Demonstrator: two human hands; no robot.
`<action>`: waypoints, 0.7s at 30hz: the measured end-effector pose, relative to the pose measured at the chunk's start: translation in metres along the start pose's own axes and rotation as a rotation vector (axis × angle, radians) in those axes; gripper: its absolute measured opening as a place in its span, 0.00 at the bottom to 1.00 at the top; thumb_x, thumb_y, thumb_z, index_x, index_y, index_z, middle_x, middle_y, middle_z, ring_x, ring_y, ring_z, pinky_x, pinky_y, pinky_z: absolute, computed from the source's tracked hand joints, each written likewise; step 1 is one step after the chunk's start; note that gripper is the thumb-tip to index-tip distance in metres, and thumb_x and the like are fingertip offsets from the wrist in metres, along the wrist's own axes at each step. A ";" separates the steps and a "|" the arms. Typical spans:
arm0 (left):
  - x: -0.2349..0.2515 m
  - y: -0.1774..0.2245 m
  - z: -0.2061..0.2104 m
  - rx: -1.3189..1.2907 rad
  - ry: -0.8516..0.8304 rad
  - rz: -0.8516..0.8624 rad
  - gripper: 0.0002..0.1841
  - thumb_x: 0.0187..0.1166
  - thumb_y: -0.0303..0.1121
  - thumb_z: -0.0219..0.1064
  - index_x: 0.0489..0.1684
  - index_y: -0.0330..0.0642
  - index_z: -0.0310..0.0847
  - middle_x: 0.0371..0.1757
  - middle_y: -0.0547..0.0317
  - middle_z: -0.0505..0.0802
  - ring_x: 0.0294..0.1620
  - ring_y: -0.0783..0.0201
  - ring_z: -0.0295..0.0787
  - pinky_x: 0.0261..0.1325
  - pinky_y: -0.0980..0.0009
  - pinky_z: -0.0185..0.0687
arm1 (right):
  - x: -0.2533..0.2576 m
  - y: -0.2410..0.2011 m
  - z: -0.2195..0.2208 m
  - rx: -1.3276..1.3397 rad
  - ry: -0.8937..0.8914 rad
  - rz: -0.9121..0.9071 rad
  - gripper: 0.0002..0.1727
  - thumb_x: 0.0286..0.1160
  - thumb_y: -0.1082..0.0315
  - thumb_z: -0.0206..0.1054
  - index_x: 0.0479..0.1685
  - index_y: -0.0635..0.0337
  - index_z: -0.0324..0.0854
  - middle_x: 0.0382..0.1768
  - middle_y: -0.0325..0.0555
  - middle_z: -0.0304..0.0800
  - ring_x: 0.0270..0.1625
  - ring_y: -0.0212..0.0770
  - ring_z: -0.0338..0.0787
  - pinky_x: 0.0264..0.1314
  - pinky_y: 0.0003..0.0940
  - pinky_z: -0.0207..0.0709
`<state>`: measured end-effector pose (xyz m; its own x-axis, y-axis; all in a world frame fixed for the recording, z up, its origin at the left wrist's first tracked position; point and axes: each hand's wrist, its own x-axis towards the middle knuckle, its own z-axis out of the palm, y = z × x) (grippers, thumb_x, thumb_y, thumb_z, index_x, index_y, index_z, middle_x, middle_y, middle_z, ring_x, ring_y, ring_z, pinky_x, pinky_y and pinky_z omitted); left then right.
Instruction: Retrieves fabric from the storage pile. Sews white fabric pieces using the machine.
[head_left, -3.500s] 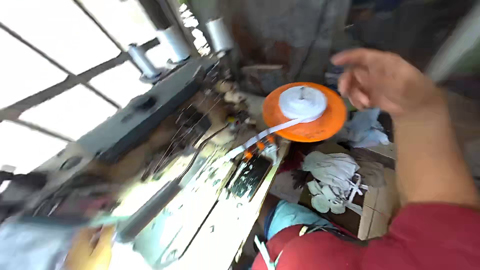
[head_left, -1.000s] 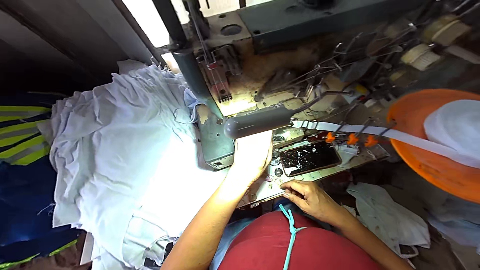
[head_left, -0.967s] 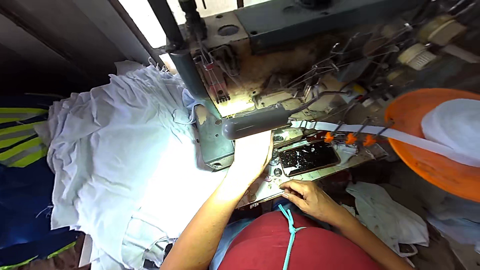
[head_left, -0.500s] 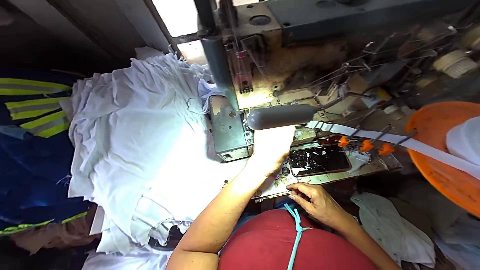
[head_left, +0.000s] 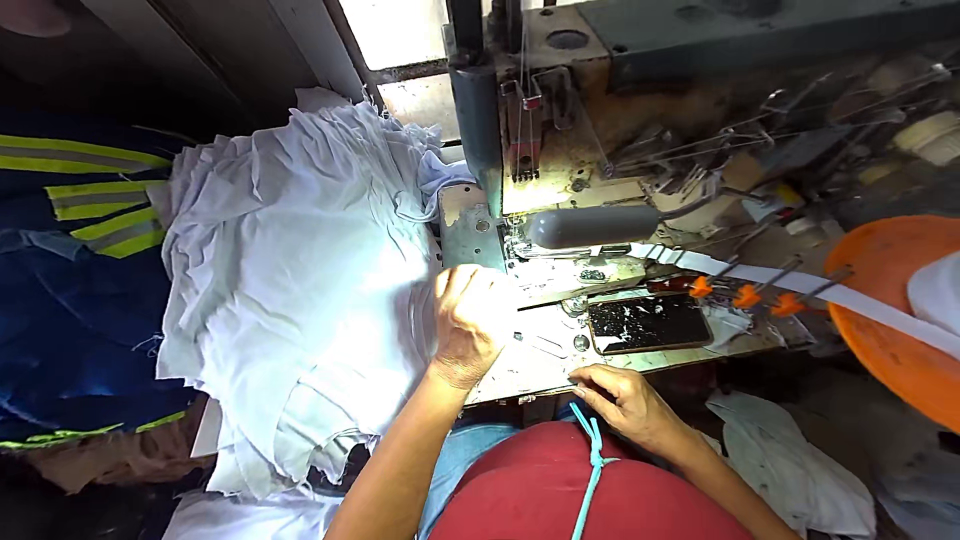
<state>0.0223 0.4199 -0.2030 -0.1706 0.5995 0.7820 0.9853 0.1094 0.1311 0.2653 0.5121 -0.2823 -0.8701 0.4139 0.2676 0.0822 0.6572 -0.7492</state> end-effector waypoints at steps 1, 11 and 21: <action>0.002 -0.004 0.000 -0.002 -0.005 -0.022 0.11 0.77 0.31 0.64 0.29 0.41 0.92 0.37 0.52 0.94 0.49 0.50 0.89 0.59 0.53 0.75 | 0.001 -0.001 0.001 -0.005 -0.006 -0.008 0.15 0.83 0.63 0.62 0.49 0.63 0.91 0.40 0.48 0.95 0.41 0.36 0.93 0.51 0.28 0.85; 0.014 0.015 0.025 -0.096 0.015 0.141 0.10 0.77 0.30 0.64 0.36 0.41 0.94 0.36 0.51 0.95 0.46 0.50 0.90 0.58 0.51 0.75 | -0.001 -0.004 0.001 -0.037 -0.011 0.006 0.14 0.82 0.65 0.62 0.49 0.65 0.91 0.40 0.50 0.95 0.42 0.40 0.94 0.52 0.32 0.85; -0.004 0.006 0.018 -0.026 0.044 0.064 0.10 0.77 0.31 0.64 0.33 0.43 0.94 0.38 0.52 0.95 0.47 0.51 0.89 0.60 0.53 0.75 | -0.004 0.003 0.002 -0.035 0.020 0.000 0.15 0.82 0.64 0.62 0.48 0.63 0.91 0.39 0.47 0.95 0.40 0.35 0.93 0.50 0.27 0.86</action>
<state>0.0289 0.4325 -0.2166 -0.1072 0.5689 0.8154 0.9942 0.0506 0.0954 0.2675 0.5114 -0.2873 -0.8602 0.4260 0.2803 0.0993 0.6791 -0.7273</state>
